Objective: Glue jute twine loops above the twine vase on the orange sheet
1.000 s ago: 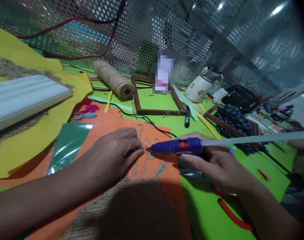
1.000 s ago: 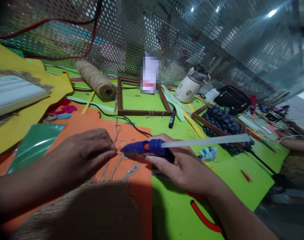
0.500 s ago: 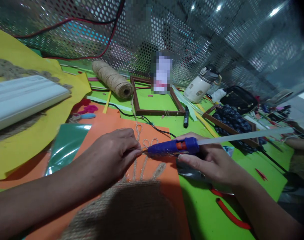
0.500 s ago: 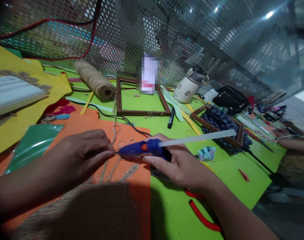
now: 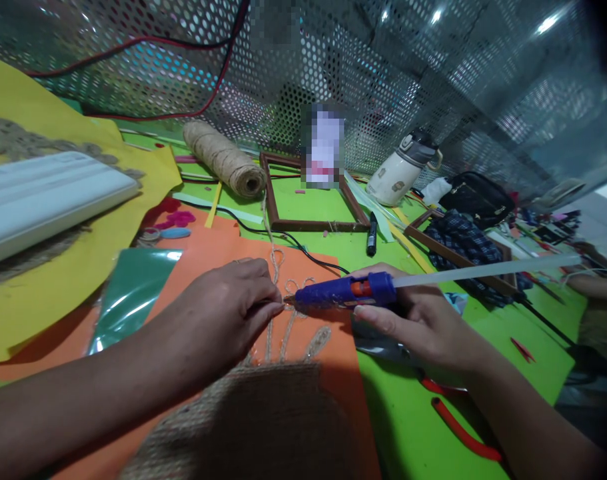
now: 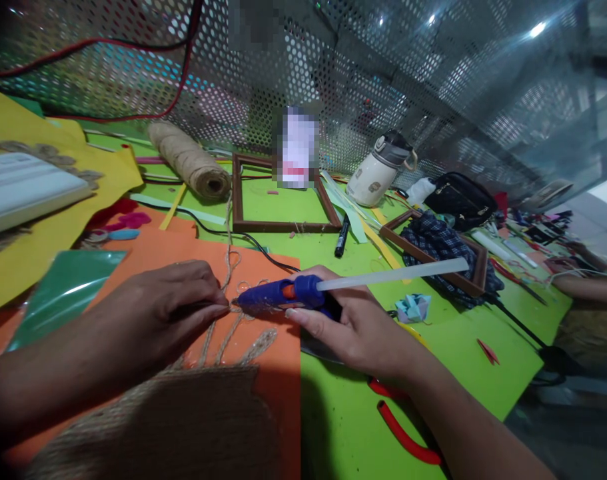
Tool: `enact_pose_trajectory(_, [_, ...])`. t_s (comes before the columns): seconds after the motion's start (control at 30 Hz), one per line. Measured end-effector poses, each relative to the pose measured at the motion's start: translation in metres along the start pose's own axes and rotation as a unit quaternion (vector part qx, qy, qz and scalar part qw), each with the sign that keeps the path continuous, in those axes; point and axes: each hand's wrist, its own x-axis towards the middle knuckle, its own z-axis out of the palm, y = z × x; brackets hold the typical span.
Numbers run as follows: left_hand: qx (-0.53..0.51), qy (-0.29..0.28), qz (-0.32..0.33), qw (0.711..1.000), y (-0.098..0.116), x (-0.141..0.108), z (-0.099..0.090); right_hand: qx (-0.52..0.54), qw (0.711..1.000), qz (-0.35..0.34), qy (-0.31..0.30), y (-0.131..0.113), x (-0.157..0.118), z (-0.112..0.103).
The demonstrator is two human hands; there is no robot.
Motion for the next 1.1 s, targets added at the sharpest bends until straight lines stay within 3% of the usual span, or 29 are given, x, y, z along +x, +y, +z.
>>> enact_pose_trajectory(0.13, [-0.005,-0.003,-0.006,1.000,0.0008,0.0008,-0.0009,-0.013,1.000,-0.005,0.014,0.0020,-0.0004,0.0006])
enact_pose_trajectory(0.43, [-0.009,-0.005,-0.008,1.000,-0.0010,-0.0001,0.0004,0.000,1.000,0.003,-0.016,-0.0033,-0.0009,0.0010])
enact_pose_trajectory(0.63, [0.004,-0.011,0.000,1.000,0.0008,0.0004,-0.0005,-0.017,1.000,-0.004,0.013,0.0011,-0.0013,-0.0004])
enact_pose_trajectory(1.1, [-0.020,-0.007,-0.016,1.000,-0.0006,0.0010,-0.0009,-0.029,0.999,-0.013,0.014,0.0027,-0.0051,-0.0044])
